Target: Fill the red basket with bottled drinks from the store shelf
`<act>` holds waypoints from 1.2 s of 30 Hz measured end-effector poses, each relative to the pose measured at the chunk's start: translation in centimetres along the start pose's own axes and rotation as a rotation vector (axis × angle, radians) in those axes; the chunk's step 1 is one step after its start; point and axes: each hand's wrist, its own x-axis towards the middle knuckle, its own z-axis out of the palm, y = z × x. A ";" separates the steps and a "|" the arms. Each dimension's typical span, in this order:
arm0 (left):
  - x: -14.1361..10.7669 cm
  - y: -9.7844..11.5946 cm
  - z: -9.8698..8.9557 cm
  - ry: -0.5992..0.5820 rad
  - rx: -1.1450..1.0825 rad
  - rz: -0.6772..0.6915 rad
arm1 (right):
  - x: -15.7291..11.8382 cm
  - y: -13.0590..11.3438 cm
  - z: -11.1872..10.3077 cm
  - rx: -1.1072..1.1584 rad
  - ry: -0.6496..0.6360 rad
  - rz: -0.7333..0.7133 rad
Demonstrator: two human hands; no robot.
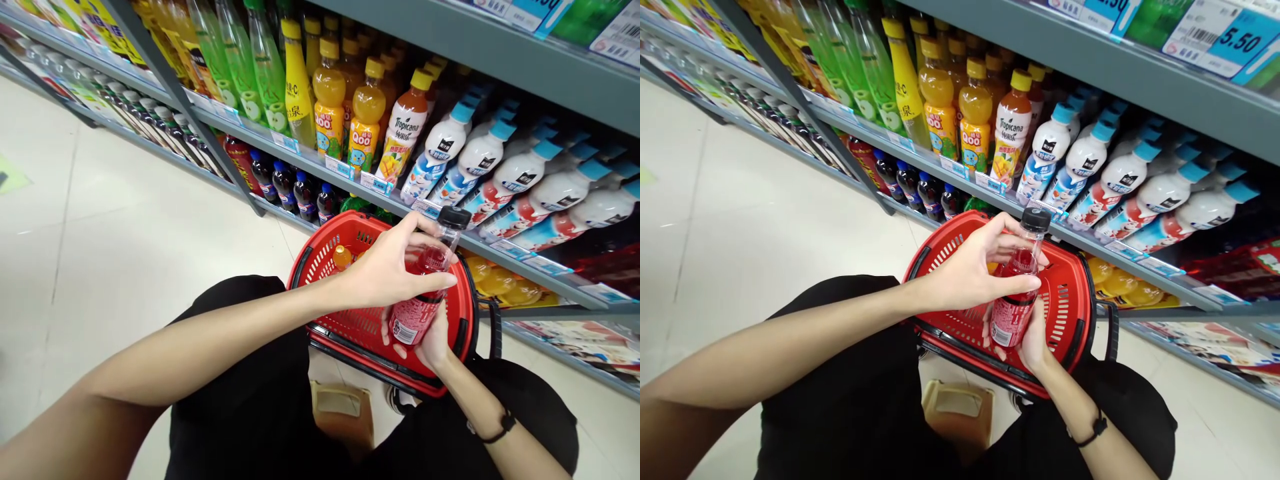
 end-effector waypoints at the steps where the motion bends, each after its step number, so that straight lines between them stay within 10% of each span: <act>1: 0.0 0.0 0.0 -0.003 -0.002 0.001 | 0.0 0.0 0.0 0.001 0.002 0.003; 36: -0.2 0.0 0.2 -0.002 0.041 -0.009 | 0.1 0.1 -0.1 -0.055 0.014 -0.032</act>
